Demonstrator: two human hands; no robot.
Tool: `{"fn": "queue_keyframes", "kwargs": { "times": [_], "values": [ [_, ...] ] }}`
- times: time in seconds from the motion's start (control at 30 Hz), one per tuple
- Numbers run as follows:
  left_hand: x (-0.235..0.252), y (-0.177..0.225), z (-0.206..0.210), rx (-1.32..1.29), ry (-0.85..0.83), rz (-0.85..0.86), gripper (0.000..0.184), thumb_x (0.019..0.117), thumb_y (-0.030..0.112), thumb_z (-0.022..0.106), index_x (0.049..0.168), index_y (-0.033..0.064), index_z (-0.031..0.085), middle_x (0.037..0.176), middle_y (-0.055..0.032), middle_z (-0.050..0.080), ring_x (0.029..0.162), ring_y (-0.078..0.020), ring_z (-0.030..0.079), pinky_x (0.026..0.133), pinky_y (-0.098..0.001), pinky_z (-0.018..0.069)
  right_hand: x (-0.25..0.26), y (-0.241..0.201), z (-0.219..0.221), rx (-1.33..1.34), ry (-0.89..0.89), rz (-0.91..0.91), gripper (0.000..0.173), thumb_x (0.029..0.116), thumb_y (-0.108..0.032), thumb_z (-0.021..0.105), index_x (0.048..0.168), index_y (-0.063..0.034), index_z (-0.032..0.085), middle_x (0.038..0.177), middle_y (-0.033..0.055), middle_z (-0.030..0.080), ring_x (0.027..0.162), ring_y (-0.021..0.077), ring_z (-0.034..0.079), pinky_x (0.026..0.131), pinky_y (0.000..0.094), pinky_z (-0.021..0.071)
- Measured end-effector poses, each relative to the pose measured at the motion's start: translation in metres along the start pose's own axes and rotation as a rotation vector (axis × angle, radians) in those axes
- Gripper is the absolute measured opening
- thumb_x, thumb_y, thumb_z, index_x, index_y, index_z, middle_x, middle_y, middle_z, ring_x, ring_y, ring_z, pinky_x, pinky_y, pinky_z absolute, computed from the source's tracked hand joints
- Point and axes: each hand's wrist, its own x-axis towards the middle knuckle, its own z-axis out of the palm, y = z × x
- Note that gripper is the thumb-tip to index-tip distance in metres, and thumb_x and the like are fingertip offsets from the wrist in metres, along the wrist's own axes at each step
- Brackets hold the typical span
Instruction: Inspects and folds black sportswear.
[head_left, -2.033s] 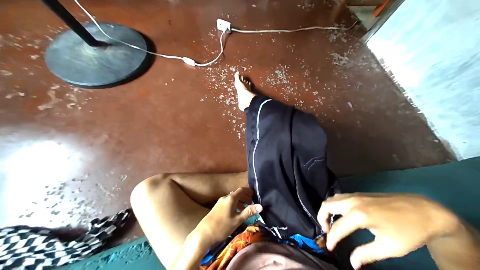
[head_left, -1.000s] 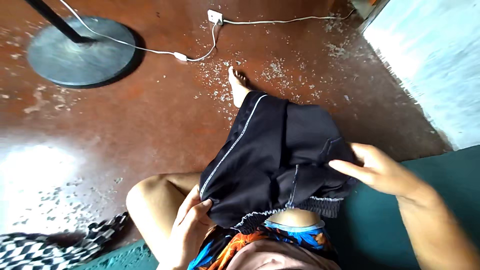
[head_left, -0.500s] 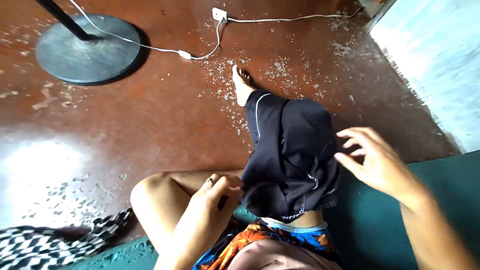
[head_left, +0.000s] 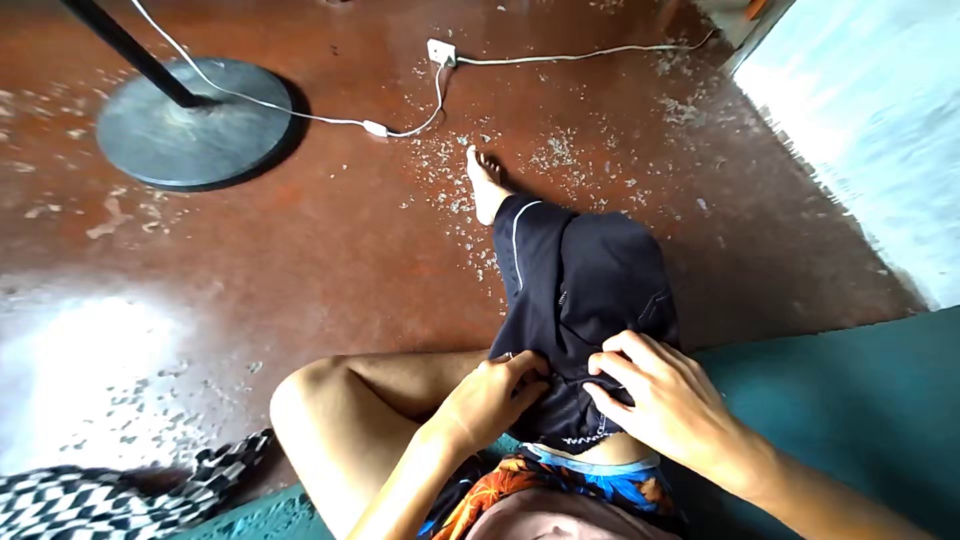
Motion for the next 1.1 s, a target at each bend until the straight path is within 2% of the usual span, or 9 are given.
{"fn": "queue_keyframes", "kwargs": {
  "times": [0.1, 0.3, 0.47, 0.63, 0.73, 0.8, 0.9, 1.0, 1.1],
  "values": [
    [-0.005, 0.009, -0.025, -0.008, -0.189, -0.042, 0.026, 0.1033, 0.019, 0.058, 0.116, 0.0003, 0.071, 0.103, -0.0176, 0.073, 0.091, -0.0262, 0.070, 0.085, -0.0413, 0.0551, -0.003, 0.015, -0.015, 0.270, -0.122, 0.030, 0.014, 0.0884, -0.023, 0.066, 0.092, -0.0134, 0.075, 0.099, 0.0082, 0.069, 0.083, 0.0188, 0.068, 0.065, 0.0329, 0.0559],
    [-0.014, 0.021, -0.044, 0.036, 0.099, 0.096, 0.037, 0.1035, 0.036, 0.055, 0.111, 0.0026, 0.071, 0.090, -0.0096, 0.072, 0.077, -0.0132, 0.068, 0.073, -0.0265, 0.0545, -0.006, 0.028, -0.031, 0.699, -0.197, -0.147, 0.015, 0.0923, -0.025, 0.067, 0.089, -0.0122, 0.074, 0.099, 0.0021, 0.065, 0.100, -0.0003, 0.059, 0.086, 0.0095, 0.0466],
    [-0.016, 0.032, -0.031, -0.046, -0.099, -0.104, 0.059, 0.1006, 0.053, 0.055, 0.127, 0.0012, 0.065, 0.108, -0.0155, 0.072, 0.093, -0.0261, 0.072, 0.082, -0.0431, 0.0575, -0.001, 0.021, -0.037, 0.711, -0.442, -0.376, 0.019, 0.0968, -0.029, 0.065, 0.092, -0.0143, 0.076, 0.102, 0.0032, 0.069, 0.091, 0.0086, 0.066, 0.073, 0.0202, 0.0538],
    [-0.013, 0.025, 0.026, -0.034, 0.100, -0.194, 0.040, 0.1002, 0.037, 0.062, 0.115, -0.0002, 0.069, 0.102, -0.0195, 0.071, 0.092, -0.0340, 0.071, 0.081, -0.0544, 0.0571, 0.048, 0.036, -0.055, 0.216, 0.074, 0.003, 0.033, 0.0958, -0.040, 0.067, 0.103, -0.0089, 0.078, 0.106, 0.0108, 0.069, 0.077, 0.0187, 0.067, 0.061, 0.0360, 0.0557],
    [-0.023, 0.020, 0.032, -0.049, 0.144, -0.182, 0.025, 0.0956, 0.022, 0.061, 0.108, 0.0023, 0.069, 0.096, -0.0156, 0.070, 0.086, -0.0296, 0.071, 0.076, -0.0505, 0.0574, 0.074, 0.064, -0.056, 0.078, 0.016, 0.237, 0.059, 0.0943, -0.051, 0.069, 0.126, -0.0019, 0.067, 0.124, 0.0222, 0.060, 0.089, 0.0357, 0.065, 0.071, 0.0553, 0.0535],
    [-0.037, 0.012, 0.023, -0.042, 0.197, -0.154, 0.024, 0.0925, 0.020, 0.062, 0.107, 0.0037, 0.071, 0.092, -0.0122, 0.072, 0.082, -0.0234, 0.072, 0.073, -0.0435, 0.0590, 0.079, 0.075, -0.049, 0.169, -0.112, 0.282, 0.058, 0.0953, -0.048, 0.069, 0.125, 0.0013, 0.067, 0.121, 0.0230, 0.065, 0.098, 0.0378, 0.067, 0.083, 0.0595, 0.0543],
    [-0.062, 0.001, 0.003, -0.026, 0.326, -0.146, 0.024, 0.0888, 0.016, 0.063, 0.105, 0.0005, 0.071, 0.089, -0.0104, 0.073, 0.078, -0.0157, 0.071, 0.071, -0.0327, 0.0590, 0.077, 0.078, -0.034, 0.298, -0.080, 0.153, 0.033, 0.0987, -0.034, 0.067, 0.088, -0.0025, 0.068, 0.073, 0.0073, 0.064, 0.067, 0.0156, 0.063, 0.061, 0.0354, 0.0519],
    [-0.087, -0.012, -0.021, -0.030, 0.471, -0.165, 0.026, 0.0892, 0.019, 0.063, 0.104, -0.0012, 0.070, 0.089, -0.0058, 0.072, 0.079, -0.0046, 0.069, 0.073, -0.0232, 0.0575, 0.080, 0.073, -0.032, 0.378, 0.045, 0.150, 0.029, 0.1004, -0.027, 0.061, 0.077, -0.0093, 0.062, 0.060, -0.0052, 0.050, 0.054, -0.0009, 0.048, 0.051, 0.0185, 0.0391],
    [-0.105, -0.016, -0.055, -0.103, 0.643, -0.105, 0.024, 0.0923, 0.021, 0.066, 0.107, 0.0020, 0.067, 0.101, 0.0033, 0.071, 0.088, 0.0043, 0.067, 0.079, -0.0174, 0.0583, 0.092, 0.077, -0.038, 0.529, 0.188, 0.164, 0.026, 0.1016, -0.023, 0.059, 0.081, -0.0086, 0.066, 0.063, -0.0065, 0.054, 0.053, -0.0041, 0.048, 0.050, 0.0148, 0.0402]
  ]
}}
